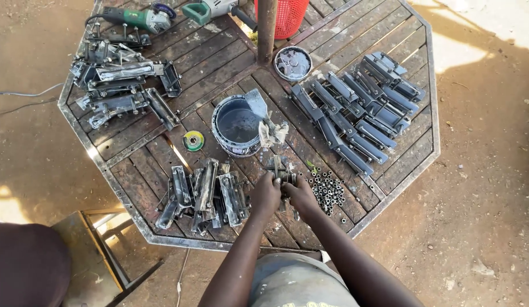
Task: Applying a dark sealant or protective coating to metal parts using a rag
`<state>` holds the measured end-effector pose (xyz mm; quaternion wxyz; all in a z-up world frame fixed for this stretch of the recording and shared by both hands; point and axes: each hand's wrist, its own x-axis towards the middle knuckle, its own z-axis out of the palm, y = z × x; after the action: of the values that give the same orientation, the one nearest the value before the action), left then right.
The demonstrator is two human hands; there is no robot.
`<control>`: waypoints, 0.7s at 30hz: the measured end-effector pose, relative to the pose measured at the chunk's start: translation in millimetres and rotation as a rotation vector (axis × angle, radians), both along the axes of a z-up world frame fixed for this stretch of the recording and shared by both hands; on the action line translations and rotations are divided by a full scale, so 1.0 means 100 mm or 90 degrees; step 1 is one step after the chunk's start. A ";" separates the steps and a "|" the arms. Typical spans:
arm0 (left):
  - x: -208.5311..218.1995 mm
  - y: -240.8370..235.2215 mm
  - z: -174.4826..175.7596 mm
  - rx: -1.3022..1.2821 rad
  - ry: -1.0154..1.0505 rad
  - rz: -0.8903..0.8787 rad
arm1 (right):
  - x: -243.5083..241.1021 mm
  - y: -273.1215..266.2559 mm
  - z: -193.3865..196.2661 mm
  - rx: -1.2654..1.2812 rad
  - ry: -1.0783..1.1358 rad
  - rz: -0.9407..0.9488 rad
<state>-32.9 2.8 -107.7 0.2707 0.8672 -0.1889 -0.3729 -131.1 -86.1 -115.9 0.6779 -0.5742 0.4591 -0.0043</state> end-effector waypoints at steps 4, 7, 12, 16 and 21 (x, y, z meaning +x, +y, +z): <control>-0.02 0.05 -0.02 -0.034 0.069 0.049 | 0.08 -0.06 0.15 0.017 -0.032 0.026; 0.04 0.03 -0.35 -0.091 0.081 0.017 | 0.05 -0.07 0.06 -0.029 -0.073 0.036; -0.03 -0.09 -0.92 -0.026 -0.086 -0.051 | 0.07 -0.12 -0.11 -0.103 -0.014 0.084; 0.05 0.00 -0.47 -0.040 -0.060 -0.051 | 0.09 -0.03 -0.12 -0.037 -0.004 0.025; 0.09 0.05 -0.55 -0.067 -0.034 -0.077 | -0.03 -0.24 -0.68 0.030 -0.009 0.026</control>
<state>-23.6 8.0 -162.7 0.2881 0.8484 -0.2672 -0.3547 -134.2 -110.2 -183.5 0.6944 -0.5673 0.4424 0.0164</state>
